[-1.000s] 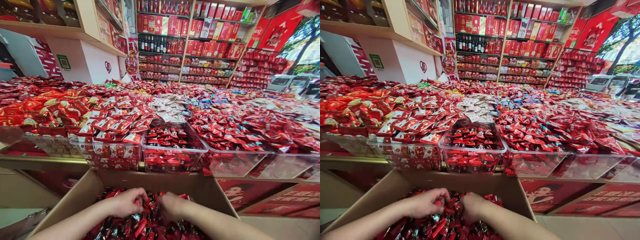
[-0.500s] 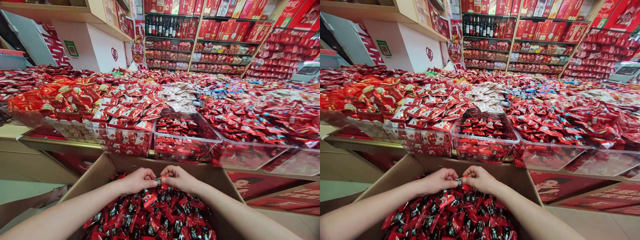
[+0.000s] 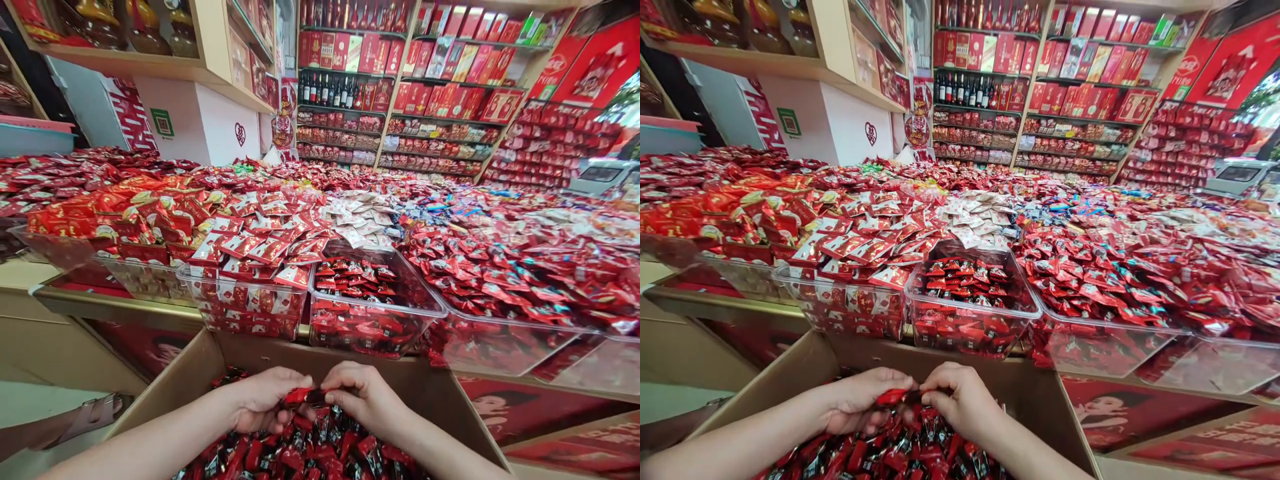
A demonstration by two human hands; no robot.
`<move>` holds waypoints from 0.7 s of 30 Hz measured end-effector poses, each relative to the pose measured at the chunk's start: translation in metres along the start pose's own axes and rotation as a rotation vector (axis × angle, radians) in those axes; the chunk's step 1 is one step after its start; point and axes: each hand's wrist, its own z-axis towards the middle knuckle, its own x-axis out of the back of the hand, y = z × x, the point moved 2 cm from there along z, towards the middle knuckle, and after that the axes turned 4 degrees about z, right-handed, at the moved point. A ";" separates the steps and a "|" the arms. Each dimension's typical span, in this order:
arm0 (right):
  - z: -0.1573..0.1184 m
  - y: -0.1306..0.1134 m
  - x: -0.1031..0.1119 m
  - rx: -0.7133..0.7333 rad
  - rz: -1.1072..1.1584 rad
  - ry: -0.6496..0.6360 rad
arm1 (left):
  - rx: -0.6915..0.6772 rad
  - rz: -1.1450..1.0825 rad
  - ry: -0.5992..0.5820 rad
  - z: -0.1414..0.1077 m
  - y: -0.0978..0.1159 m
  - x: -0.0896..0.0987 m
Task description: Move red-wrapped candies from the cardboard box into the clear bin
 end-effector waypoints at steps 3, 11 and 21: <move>-0.005 -0.007 -0.002 -0.044 0.036 -0.015 | -0.073 -0.010 0.032 0.002 -0.003 -0.003; -0.014 -0.015 -0.010 -0.405 0.339 0.023 | -0.334 -0.029 -0.064 -0.009 0.009 -0.015; 0.019 -0.143 0.105 0.204 -0.555 0.293 | -0.222 0.259 -0.055 -0.006 0.001 -0.012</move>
